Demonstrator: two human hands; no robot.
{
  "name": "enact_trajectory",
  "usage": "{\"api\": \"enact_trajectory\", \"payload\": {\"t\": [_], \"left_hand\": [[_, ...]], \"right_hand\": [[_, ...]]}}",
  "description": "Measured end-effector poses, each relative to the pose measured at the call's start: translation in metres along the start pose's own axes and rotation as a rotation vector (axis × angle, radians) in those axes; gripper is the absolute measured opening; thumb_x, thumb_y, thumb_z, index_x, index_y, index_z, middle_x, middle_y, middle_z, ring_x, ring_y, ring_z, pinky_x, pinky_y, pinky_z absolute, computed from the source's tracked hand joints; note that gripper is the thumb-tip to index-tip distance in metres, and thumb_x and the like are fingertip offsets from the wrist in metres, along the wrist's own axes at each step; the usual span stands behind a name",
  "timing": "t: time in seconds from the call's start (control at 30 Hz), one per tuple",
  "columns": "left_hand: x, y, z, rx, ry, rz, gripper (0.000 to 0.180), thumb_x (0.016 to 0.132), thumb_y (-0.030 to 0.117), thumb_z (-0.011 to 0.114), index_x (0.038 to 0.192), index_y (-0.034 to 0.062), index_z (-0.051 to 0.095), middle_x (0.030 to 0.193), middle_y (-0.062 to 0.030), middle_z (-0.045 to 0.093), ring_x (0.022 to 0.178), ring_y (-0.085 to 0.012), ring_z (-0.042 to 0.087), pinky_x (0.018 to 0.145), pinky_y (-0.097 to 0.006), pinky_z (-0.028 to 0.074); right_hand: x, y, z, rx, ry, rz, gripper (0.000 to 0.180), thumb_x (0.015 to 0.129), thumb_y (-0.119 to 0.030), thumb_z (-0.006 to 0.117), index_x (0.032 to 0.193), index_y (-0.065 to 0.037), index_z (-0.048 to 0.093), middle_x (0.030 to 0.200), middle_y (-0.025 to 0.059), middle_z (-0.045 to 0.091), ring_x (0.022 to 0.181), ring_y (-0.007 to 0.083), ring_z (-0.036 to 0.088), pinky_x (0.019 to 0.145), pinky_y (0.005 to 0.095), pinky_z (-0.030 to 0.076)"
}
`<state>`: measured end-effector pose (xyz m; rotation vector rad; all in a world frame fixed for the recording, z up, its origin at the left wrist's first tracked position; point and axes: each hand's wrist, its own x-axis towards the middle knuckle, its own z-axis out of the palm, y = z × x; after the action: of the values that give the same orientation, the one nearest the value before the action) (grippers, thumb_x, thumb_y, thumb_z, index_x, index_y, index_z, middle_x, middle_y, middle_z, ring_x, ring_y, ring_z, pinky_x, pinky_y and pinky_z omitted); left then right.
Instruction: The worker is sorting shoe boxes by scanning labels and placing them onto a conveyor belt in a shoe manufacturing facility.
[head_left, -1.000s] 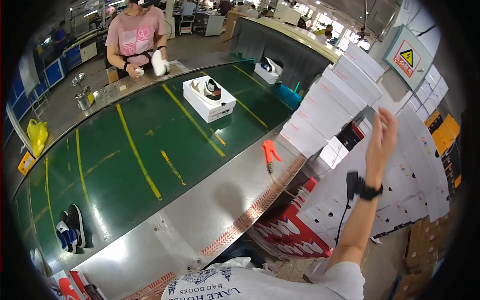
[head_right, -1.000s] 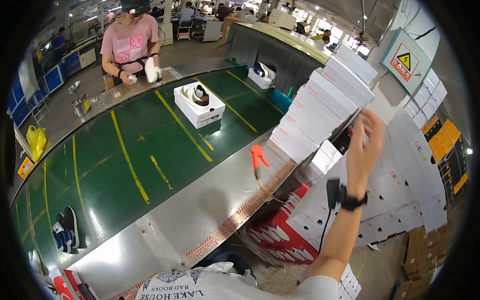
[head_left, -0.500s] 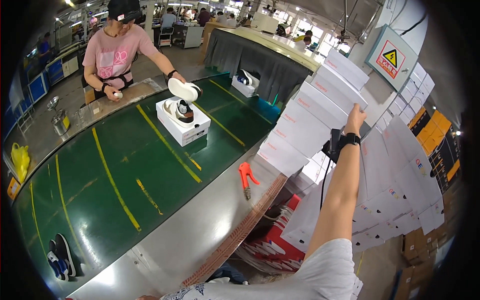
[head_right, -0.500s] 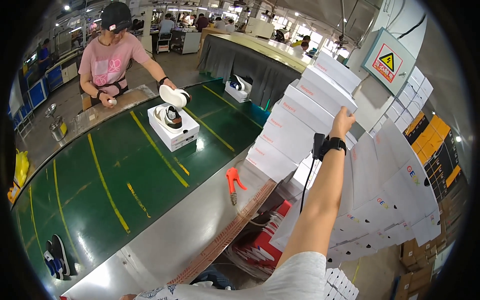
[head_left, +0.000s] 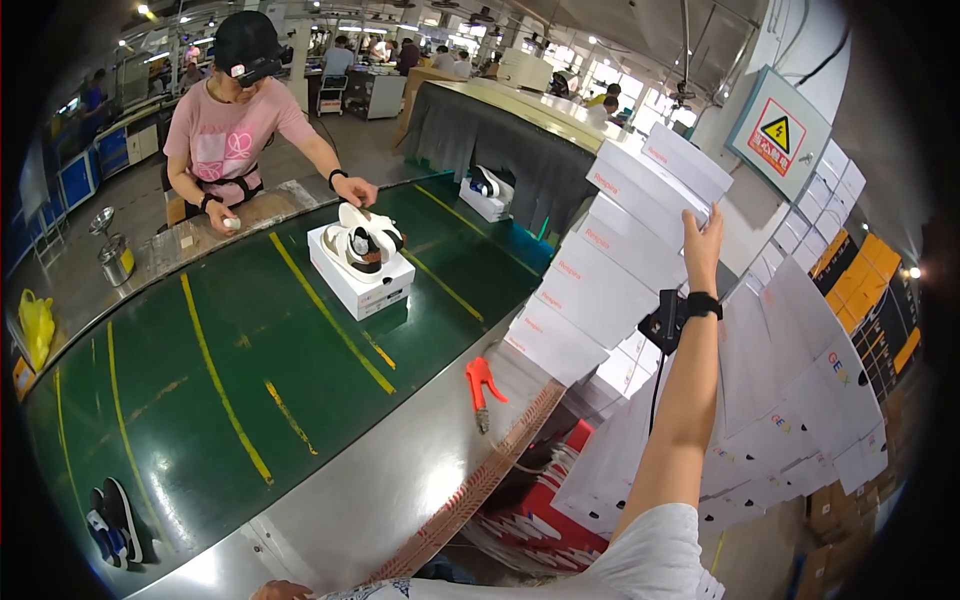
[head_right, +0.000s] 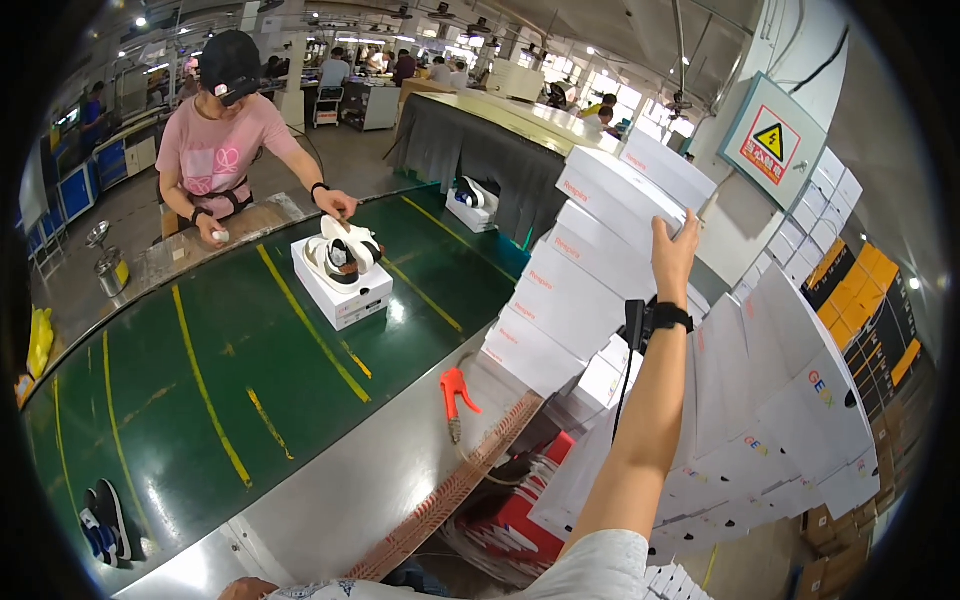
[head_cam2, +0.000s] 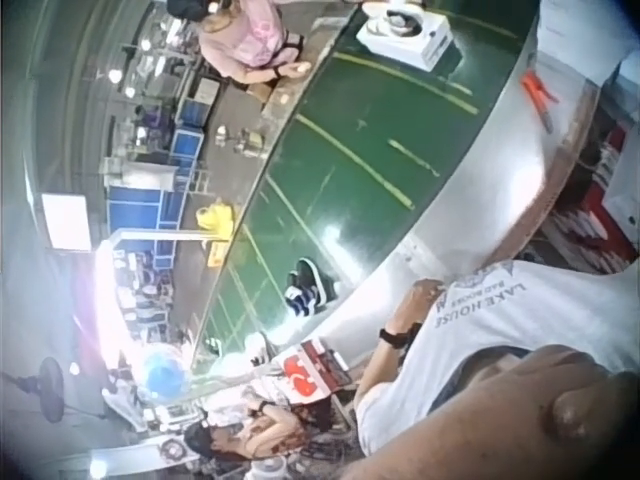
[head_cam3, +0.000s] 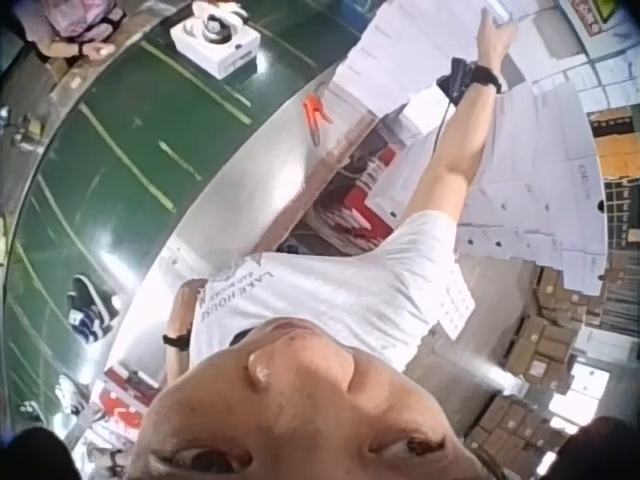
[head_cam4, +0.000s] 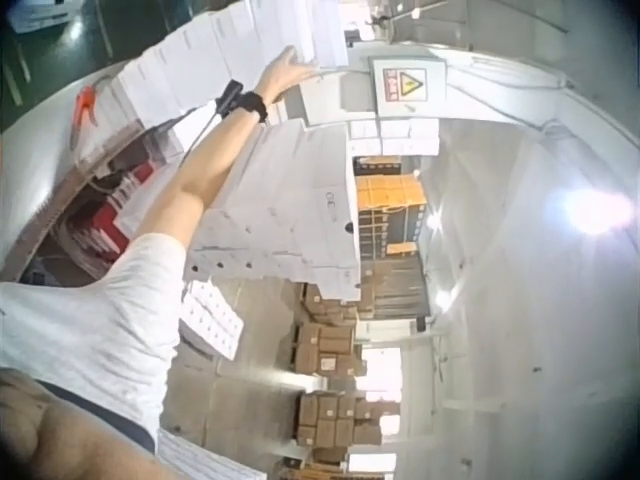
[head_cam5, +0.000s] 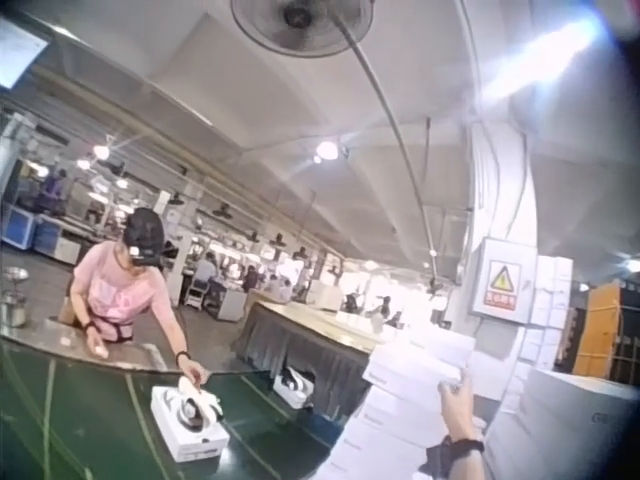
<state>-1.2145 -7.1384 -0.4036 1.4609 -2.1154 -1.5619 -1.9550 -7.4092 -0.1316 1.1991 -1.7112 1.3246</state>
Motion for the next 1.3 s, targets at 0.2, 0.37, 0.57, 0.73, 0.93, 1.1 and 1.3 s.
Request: {"api": "enact_trajectory", "payload": {"t": [0.2, 0.37, 0.57, 0.73, 0.93, 1.1, 1.3], "left_hand": [[-0.006, 0.006, 0.006, -0.208, 0.094, -0.037, 0.053, 0.103, 0.044, 0.037, 0.114, -0.0012, 0.063, 0.116, -0.0232, 0.062, 0.110, -0.0406, 0.055, 0.094, -0.046, 0.043], [0.018, -0.059, 0.013, 0.029, 0.091, -0.182, 0.036, 0.092, 0.035, 0.064, 0.108, 0.0033, 0.068, 0.102, -0.0182, 0.067, 0.099, -0.0312, 0.062, 0.083, -0.041, 0.050], [0.006, -0.063, 0.012, 0.206, 0.217, -0.048, 0.022, 0.091, 0.029, 0.063, 0.095, 0.0092, 0.071, 0.084, -0.0141, 0.069, 0.076, -0.0355, 0.067, 0.072, -0.043, 0.055], [-0.011, -0.115, -0.021, 0.006, 0.419, -0.011, 0.023, 0.093, 0.028, 0.061, 0.095, 0.0067, 0.070, 0.084, -0.0163, 0.069, 0.077, -0.0278, 0.066, 0.071, -0.040, 0.051], [-0.067, -0.197, -0.092, -0.180, 1.242, -0.246, 0.016, 0.090, 0.016, 0.068, 0.094, 0.0011, 0.070, 0.081, -0.0101, 0.066, 0.074, -0.0176, 0.062, 0.068, -0.032, 0.051], [-0.097, -0.278, -0.133, 0.054, 1.931, -0.353, 0.014, 0.085, 0.008, 0.065, 0.098, 0.0019, 0.068, 0.089, -0.0123, 0.062, 0.076, -0.0234, 0.062, 0.073, -0.034, 0.051], [-0.123, -0.331, -0.161, 0.356, 1.894, -0.573, 0.031, 0.082, 0.007, 0.064, 0.113, 0.0053, 0.066, 0.113, -0.0158, 0.063, 0.107, -0.0331, 0.058, 0.096, -0.042, 0.045]], "right_hand": [[-0.035, -0.083, 0.002, 0.037, -0.202, -0.118, 0.077, 0.082, -0.022, 0.074, 0.147, -0.004, 0.037, 0.146, 0.0258, 0.038, 0.137, 0.0406, 0.037, 0.112, 0.0454, 0.033], [-0.049, -0.108, 0.011, -0.336, -0.256, -0.425, 0.099, 0.069, -0.016, 0.084, 0.153, -0.019, 0.031, 0.152, 0.0223, 0.033, 0.144, 0.0376, 0.029, 0.113, 0.0525, 0.029], [-0.040, -0.092, 0.048, -0.488, -0.201, -0.578, 0.094, 0.066, -0.007, 0.078, 0.151, -0.023, 0.040, 0.146, 0.0178, 0.047, 0.137, 0.0344, 0.041, 0.114, 0.0538, 0.025], [-0.044, -0.132, 0.039, -0.229, 0.012, -0.861, 0.076, 0.077, -0.013, 0.079, 0.146, -0.011, 0.046, 0.145, 0.0179, 0.049, 0.137, 0.0356, 0.041, 0.113, 0.0472, 0.032], [-0.148, -0.275, 0.025, 0.384, 0.024, -0.823, 0.078, 0.075, -0.005, 0.080, 0.144, -0.003, 0.043, 0.143, 0.0208, 0.047, 0.131, 0.0363, 0.048, 0.104, 0.0478, 0.043], [-0.316, -0.352, 0.034, 0.866, -0.684, -0.503, 0.095, 0.063, -0.002, 0.076, 0.148, -0.003, 0.031, 0.143, 0.0141, 0.041, 0.133, 0.0314, 0.040, 0.108, 0.0415, 0.037], [-0.451, -0.454, 0.004, 1.117, -1.065, -0.681, 0.101, 0.061, -0.016, 0.088, 0.146, -0.009, 0.034, 0.143, 0.0212, 0.038, 0.131, 0.0405, 0.039, 0.109, 0.0486, 0.034]]}}
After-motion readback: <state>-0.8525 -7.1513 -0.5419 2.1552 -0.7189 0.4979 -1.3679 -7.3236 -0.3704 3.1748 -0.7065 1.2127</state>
